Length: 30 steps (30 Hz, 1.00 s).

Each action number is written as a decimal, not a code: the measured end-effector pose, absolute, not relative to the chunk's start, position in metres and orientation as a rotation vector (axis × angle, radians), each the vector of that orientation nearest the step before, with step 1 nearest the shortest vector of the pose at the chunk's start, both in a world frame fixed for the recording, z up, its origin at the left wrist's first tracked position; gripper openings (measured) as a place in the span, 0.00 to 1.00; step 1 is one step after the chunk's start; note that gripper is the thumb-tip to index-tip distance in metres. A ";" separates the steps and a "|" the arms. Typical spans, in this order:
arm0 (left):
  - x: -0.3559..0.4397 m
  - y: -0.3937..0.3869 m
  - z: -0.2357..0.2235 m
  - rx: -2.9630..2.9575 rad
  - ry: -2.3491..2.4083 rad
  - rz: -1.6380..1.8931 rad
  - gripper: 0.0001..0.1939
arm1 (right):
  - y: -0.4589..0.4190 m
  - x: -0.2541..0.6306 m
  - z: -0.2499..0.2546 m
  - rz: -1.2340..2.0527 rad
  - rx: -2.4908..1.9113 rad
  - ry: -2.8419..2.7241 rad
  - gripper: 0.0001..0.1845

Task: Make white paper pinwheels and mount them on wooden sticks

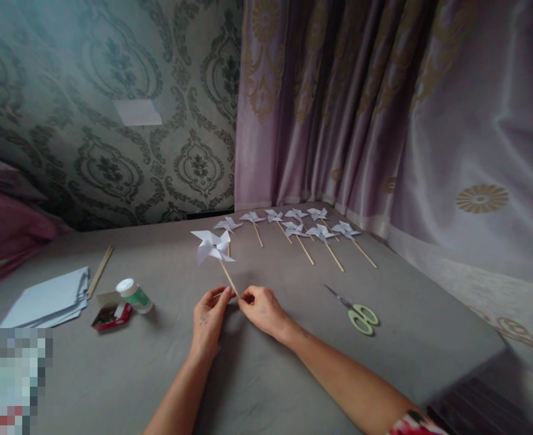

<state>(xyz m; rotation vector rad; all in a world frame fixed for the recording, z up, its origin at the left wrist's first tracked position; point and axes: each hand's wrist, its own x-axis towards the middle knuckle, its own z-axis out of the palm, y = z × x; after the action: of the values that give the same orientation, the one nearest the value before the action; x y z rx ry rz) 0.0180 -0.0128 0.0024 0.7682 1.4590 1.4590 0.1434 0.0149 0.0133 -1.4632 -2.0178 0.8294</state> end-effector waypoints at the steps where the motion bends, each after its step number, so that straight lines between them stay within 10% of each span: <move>1: 0.018 -0.013 0.002 0.772 1.470 1.459 0.29 | 0.020 0.150 0.014 0.789 -1.506 -2.023 0.09; 30: 0.014 -0.008 -0.004 0.892 1.538 1.390 0.29 | 0.109 0.225 0.009 0.252 -2.096 -2.013 0.13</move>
<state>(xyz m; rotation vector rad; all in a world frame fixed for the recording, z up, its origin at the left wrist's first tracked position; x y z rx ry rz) 0.0137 -0.0079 -0.0036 0.8919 1.5383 1.3897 0.2246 0.1092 0.0086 -2.0962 -2.0134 0.2515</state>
